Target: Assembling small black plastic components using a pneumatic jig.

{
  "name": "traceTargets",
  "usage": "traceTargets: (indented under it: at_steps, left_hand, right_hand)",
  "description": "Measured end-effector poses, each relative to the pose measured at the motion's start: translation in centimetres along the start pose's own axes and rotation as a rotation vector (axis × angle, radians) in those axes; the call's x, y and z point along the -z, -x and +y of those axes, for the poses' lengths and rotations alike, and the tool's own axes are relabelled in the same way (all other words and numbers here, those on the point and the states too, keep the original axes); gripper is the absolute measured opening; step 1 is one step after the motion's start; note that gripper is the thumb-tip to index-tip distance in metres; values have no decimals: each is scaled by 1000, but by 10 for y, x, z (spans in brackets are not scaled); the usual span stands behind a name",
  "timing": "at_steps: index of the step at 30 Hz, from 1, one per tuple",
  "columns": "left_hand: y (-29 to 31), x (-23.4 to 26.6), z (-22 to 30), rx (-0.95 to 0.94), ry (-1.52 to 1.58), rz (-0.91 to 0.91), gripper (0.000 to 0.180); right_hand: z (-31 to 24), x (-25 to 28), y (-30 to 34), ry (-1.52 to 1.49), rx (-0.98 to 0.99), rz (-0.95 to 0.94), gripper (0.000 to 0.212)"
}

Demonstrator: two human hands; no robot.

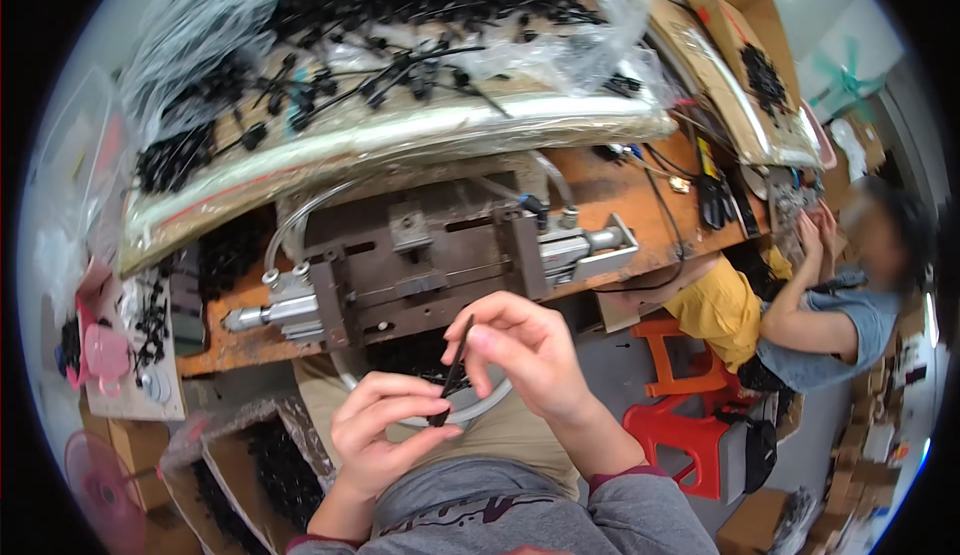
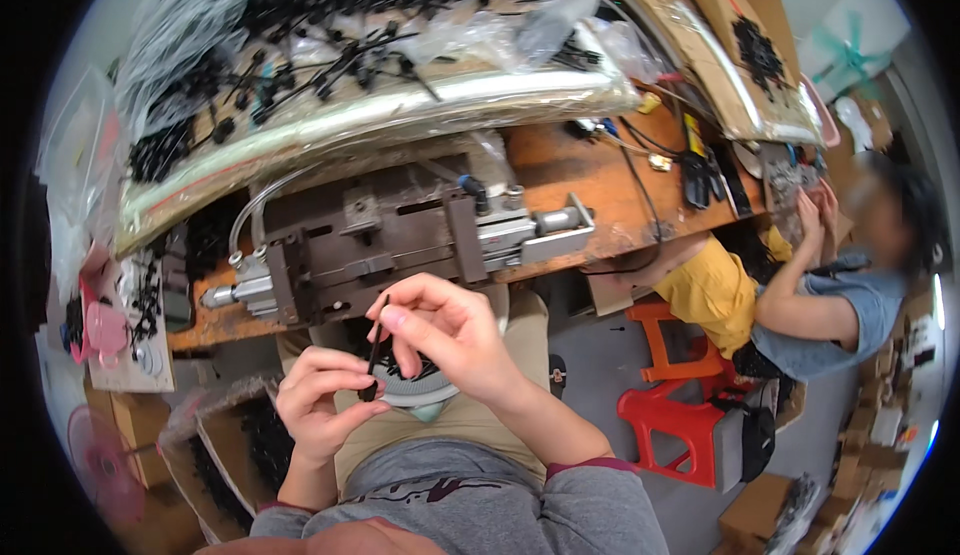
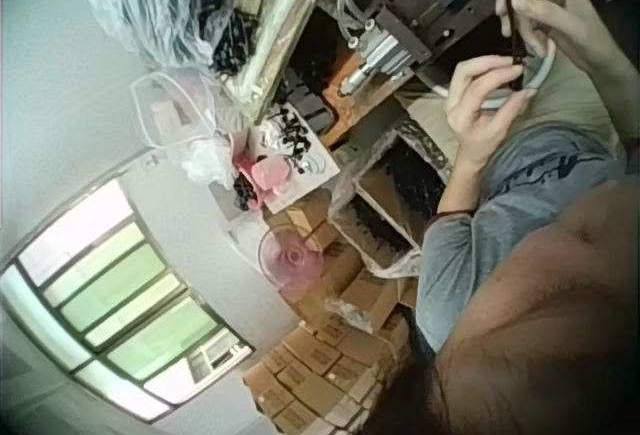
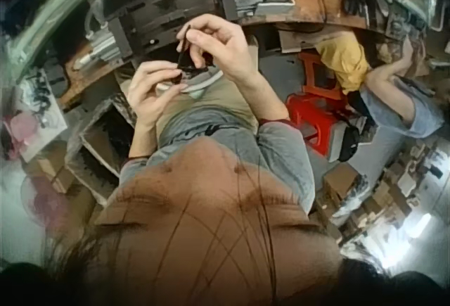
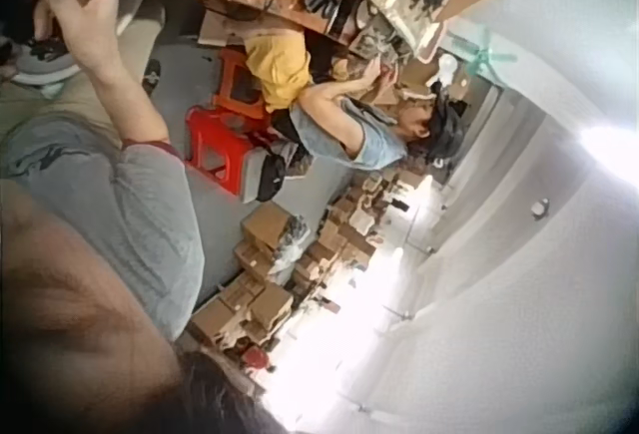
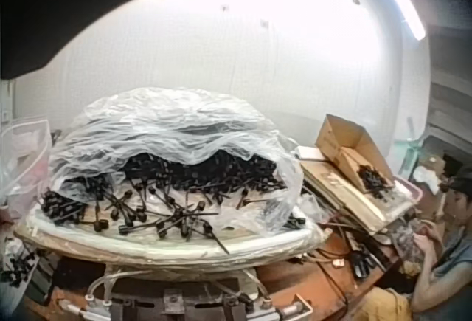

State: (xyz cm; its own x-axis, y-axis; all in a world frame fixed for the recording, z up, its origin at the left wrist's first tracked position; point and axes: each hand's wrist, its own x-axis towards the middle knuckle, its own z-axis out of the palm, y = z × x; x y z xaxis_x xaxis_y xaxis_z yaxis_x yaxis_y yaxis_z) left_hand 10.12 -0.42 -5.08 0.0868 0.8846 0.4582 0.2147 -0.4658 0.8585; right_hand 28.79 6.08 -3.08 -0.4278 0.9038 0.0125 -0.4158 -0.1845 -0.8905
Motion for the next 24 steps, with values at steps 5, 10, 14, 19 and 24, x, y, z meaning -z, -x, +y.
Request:
traceTargets:
  at_steps: [5, 10, 14, 19, 24]
  left_hand:
    - [3, -5, 0, -16, -28, 7, 36]
    - [9, 6, -7, -12, 25, 97, 38]
    - [3, 16, -5, -51, -52, 204, 39]
    - [-17, 51, 1, -161, -222, 375, 34]
    - [-33, 117, 17, -338, -645, 613, 37]
  right_hand:
    - [-13, 30, 17, 153, 189, 199, 25]
    - [-73, 88, 13, 131, 566, 462, 43]
    - [-154, 110, 9, -22, 837, 706, 43]
    - [-80, 71, 20, 401, 604, 296, 37]
    - [-2, 24, 28, 595, 113, -78, 23]
